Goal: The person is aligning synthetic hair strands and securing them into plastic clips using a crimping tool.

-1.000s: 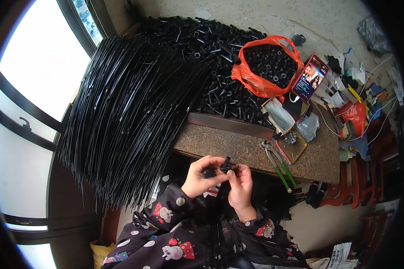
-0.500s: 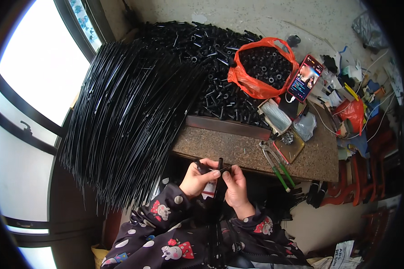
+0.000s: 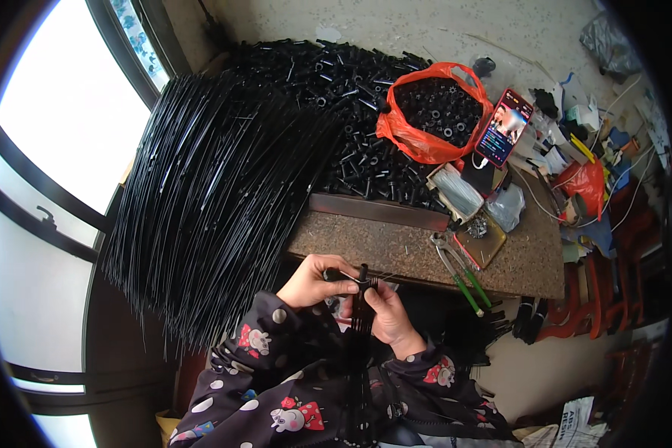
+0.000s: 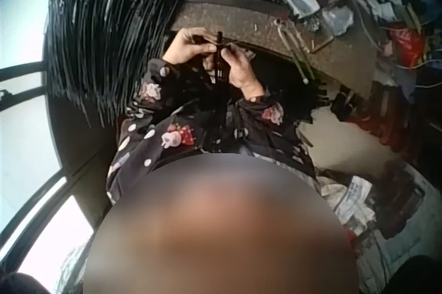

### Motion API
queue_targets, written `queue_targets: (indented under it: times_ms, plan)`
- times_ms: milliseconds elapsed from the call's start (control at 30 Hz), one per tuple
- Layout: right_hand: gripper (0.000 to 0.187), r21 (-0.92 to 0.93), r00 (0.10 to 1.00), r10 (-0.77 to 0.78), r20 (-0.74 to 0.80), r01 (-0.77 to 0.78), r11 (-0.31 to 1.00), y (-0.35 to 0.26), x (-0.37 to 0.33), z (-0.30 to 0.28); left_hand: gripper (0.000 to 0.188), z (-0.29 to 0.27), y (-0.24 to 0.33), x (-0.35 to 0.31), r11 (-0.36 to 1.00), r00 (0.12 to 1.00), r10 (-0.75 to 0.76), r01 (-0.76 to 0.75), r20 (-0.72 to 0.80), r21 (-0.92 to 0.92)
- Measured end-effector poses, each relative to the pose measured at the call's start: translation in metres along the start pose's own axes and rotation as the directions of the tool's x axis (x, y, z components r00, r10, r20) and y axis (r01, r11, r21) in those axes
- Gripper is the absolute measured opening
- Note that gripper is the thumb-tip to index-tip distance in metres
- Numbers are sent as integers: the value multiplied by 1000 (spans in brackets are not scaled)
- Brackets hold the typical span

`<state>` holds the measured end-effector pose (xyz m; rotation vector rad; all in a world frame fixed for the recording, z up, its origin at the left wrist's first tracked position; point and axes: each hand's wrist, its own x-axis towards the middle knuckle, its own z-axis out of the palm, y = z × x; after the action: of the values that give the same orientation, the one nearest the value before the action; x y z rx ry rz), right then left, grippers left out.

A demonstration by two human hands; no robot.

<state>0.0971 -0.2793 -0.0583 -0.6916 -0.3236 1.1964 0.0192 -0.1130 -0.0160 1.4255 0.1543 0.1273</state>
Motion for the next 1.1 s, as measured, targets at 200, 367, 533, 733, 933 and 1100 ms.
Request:
queue_targets:
  times_ms: [200, 367, 533, 733, 933, 1100]
  plan:
    - [30, 59, 974, 85, 211, -99, 993, 1, 2, 0, 18, -16, -13, 7, 973, 928, 99, -13, 359, -232]
    - [23, 3, 994, -93, -57, 94, 996, 1, -4, 8, 31, -14, 14, 15, 896, 939, 217, -300, 267, 326]
    - [20, -126, 957, -208, -201, 185, 975, 13, -4, 13, 52, 17, 31, 32, 920, 968, 245, -249, 52, 304]
    - [18, -142, 940, -237, -246, 207, 968, 8, -11, 19, 41, 18, 37, 24, 993, 986, 54, -37, 157, -113]
    - [14, -85, 955, -213, -207, 200, 976, 5, -10, 19, 25, 8, 49, 22, 987, 991, 93, -78, 101, -139]
    - [13, -104, 960, -213, -183, 197, 975, 7, -4, 14, 30, 4, 48, 24, 898, 974, 170, -216, 150, 382]
